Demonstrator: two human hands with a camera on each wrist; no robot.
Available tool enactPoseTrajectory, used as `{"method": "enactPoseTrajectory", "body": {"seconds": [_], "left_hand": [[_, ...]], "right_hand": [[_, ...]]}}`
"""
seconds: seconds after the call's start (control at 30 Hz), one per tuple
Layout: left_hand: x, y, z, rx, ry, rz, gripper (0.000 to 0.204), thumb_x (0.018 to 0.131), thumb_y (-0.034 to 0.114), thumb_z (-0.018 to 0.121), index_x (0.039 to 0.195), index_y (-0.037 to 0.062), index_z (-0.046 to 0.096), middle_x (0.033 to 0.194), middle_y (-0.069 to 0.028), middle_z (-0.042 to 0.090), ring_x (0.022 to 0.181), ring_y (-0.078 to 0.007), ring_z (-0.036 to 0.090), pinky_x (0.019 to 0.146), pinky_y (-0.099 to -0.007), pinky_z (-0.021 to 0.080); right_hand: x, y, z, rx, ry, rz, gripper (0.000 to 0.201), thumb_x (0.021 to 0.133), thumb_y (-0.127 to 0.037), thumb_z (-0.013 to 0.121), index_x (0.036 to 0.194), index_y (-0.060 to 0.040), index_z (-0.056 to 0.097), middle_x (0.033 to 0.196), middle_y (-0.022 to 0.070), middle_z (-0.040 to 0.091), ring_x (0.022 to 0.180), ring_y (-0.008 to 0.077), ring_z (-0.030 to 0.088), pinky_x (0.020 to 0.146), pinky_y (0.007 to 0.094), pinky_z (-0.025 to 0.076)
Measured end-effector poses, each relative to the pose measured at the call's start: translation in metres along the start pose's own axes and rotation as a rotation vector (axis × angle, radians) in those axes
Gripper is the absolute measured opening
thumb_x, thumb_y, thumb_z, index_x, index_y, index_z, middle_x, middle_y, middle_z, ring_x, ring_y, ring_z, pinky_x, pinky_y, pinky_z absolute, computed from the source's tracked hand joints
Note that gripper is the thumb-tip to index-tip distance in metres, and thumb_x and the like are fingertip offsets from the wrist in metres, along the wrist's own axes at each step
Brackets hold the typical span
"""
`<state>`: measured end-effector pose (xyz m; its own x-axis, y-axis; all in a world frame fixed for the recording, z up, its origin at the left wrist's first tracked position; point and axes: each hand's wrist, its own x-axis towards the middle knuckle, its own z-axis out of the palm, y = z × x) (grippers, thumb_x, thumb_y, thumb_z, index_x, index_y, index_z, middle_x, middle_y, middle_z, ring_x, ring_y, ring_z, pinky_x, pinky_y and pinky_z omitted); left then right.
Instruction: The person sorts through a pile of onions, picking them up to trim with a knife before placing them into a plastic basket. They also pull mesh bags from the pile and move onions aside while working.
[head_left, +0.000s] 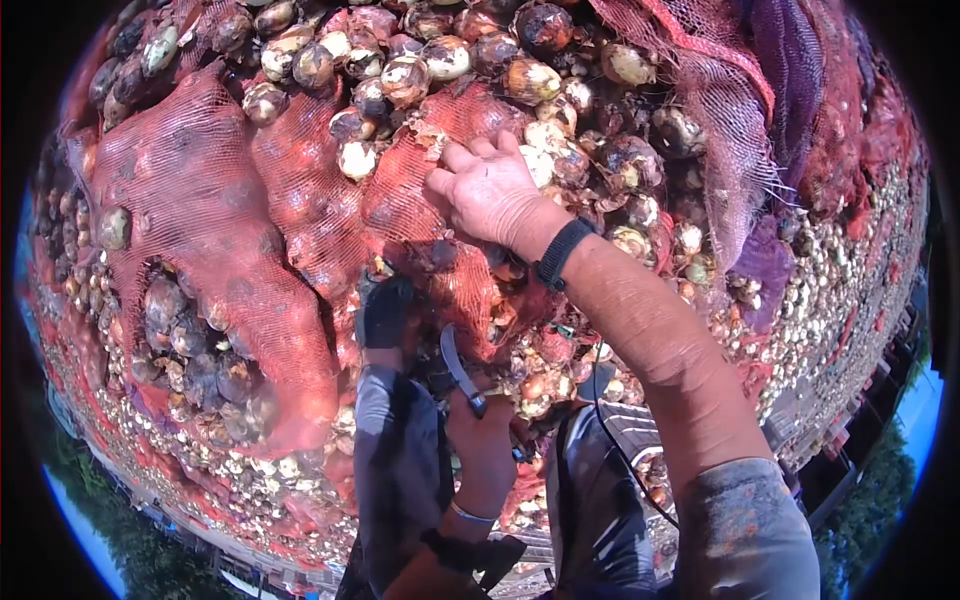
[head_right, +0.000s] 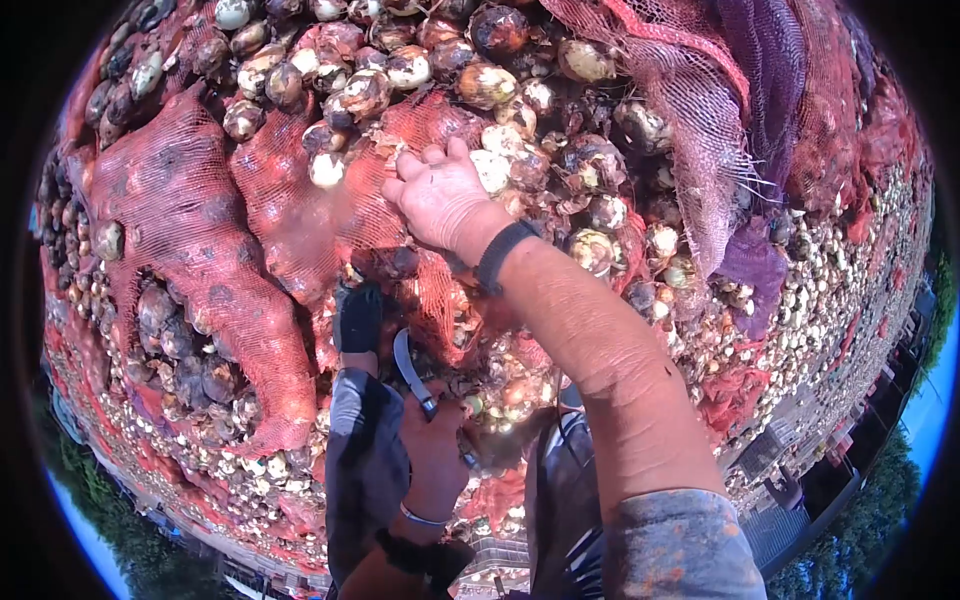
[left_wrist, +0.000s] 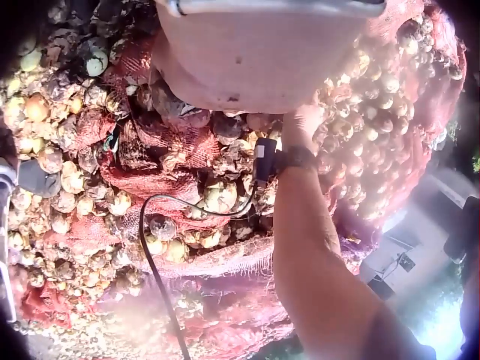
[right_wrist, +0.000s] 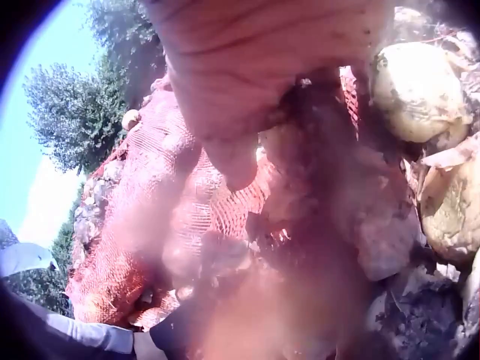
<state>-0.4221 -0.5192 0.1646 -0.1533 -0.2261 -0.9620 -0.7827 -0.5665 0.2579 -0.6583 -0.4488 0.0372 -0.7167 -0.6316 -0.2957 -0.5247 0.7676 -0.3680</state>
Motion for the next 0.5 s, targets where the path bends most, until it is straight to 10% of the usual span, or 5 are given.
{"method": "enactPoseTrajectory", "body": {"seconds": [0.33, 0.47, 0.5], "left_hand": [[0.027, 0.028, 0.022, 0.189, -0.039, 0.165, 0.02, 0.084, 0.001, 0.063, 0.101, 0.0037, 0.053, 0.077, -0.0056, 0.06, 0.051, -0.0113, 0.057, 0.042, -0.0259, 0.045], [0.151, 0.085, 0.096, 0.45, -0.027, 0.654, 0.016, 0.087, 0.011, 0.066, 0.093, -0.0009, 0.057, 0.07, -0.0073, 0.058, 0.045, -0.0195, 0.056, 0.04, -0.0335, 0.045], [0.16, 0.117, 0.121, 0.336, -0.04, 0.45, 0.017, 0.088, 0.013, 0.066, 0.092, -0.0013, 0.057, 0.068, -0.008, 0.058, 0.045, -0.02, 0.055, 0.04, -0.0347, 0.044]], "right_hand": [[-0.188, 0.072, -0.049, -0.305, -0.07, 0.068, 0.031, 0.07, -0.023, 0.069, 0.098, -0.0132, 0.067, 0.109, 0.0104, 0.059, 0.113, 0.0294, 0.053, 0.104, 0.0472, 0.038], [-0.212, 0.087, -0.068, -0.232, 0.172, 0.152, 0.041, 0.075, -0.024, 0.073, 0.114, -0.015, 0.065, 0.123, 0.0138, 0.059, 0.127, 0.0352, 0.051, 0.105, 0.0527, 0.038], [-0.215, 0.086, -0.065, -0.228, 0.164, 0.156, 0.041, 0.075, -0.024, 0.073, 0.114, -0.015, 0.065, 0.123, 0.0138, 0.059, 0.127, 0.0352, 0.051, 0.105, 0.0527, 0.038]]}}
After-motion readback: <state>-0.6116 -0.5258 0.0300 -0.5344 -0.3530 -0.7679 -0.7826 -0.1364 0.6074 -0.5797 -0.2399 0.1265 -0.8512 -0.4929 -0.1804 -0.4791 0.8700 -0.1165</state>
